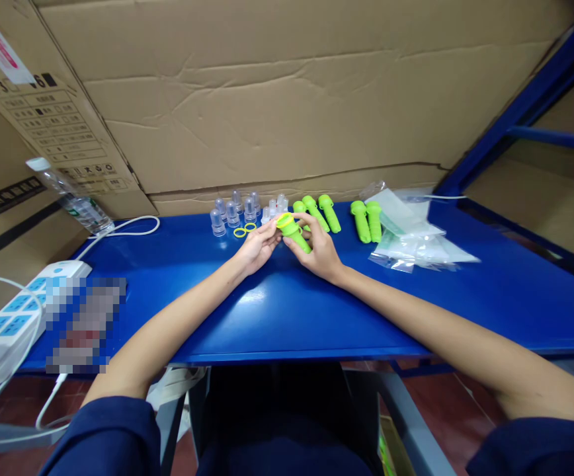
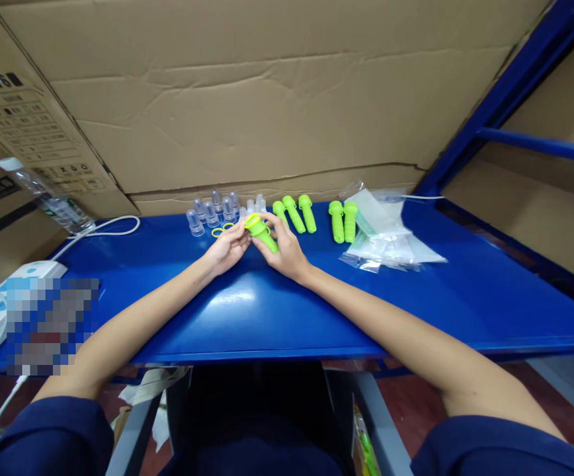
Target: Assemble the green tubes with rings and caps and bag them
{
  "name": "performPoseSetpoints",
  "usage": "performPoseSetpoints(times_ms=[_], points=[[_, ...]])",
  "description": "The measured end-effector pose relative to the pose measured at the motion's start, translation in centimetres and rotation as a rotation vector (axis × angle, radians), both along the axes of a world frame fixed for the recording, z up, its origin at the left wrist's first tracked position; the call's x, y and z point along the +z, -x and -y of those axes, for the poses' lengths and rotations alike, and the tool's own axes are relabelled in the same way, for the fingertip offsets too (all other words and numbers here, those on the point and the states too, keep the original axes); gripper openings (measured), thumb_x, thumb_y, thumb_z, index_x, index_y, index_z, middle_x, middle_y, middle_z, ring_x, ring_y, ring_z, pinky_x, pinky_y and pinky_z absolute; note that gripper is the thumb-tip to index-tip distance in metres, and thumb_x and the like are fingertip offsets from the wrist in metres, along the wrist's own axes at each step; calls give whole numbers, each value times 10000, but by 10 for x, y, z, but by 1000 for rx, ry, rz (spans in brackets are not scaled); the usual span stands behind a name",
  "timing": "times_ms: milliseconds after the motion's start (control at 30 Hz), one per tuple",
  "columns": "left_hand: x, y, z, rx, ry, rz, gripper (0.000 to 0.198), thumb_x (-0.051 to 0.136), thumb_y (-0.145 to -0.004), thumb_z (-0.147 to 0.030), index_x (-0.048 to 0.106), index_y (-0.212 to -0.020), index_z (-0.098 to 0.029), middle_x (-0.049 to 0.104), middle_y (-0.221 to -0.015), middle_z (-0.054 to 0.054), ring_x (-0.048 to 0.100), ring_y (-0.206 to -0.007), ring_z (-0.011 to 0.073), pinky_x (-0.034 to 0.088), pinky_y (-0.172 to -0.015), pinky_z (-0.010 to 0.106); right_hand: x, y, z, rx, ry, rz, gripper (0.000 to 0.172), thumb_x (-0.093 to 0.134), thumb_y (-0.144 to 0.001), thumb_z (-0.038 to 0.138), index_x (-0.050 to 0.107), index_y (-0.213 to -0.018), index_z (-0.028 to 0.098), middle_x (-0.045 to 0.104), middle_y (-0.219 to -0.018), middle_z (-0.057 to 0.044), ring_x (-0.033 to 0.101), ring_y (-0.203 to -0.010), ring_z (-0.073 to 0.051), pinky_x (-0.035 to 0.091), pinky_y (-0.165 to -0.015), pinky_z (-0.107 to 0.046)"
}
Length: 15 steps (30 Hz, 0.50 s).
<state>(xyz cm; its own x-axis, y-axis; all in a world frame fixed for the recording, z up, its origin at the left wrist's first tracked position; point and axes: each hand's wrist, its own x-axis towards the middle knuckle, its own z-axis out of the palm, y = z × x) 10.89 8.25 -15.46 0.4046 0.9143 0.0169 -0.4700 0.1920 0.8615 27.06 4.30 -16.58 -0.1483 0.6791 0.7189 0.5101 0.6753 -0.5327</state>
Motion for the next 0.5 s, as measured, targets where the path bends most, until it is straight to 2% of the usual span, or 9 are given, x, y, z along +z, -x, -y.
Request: performPoseSetpoints(times_ms=[133,267,400,500], points=[[-1,1,-2,-3,-29,-9,305,588,-941,-175,739,-1203,-204,771,-1102,65,685,-1096,164,432,-1078,300,0,0,-3,10,-23,11,450,565,-934,410,430,-1331,245,554,-1275,-155,598,-1195,-307,600,-933,-496],[-1,0,-2,-6,-32,-8,327,603,-918,-154,733,-1214,-202,771,-1109,67,680,-1131,174,422,-1103,316,-6,-1,-9,61,-9,16,495,535,-946,432,346,-1372,262,535,-1325,-155,590,-1231,-303,591,-953,-506],[2,-3,1,-16,-65,-4,327,598,-914,-138,736,-1206,-192,766,-1129,75,669,-1174,196,429,-1104,334,-11,0,-12,82,-43,20,522,501,-966,440,269,-1406,279,490,-1388,-164,550,-1300,-293,519,-1059,-549],[3,-2,2,8,-97,-20,336,610,-920,-167,722,-1234,-211,767,-1132,67,679,-1148,194,453,-1072,336,-11,1,-12,100,-29,-28,523,515,-967,444,272,-1397,271,483,-1382,-167,567,-1279,-288,544,-1030,-525]])
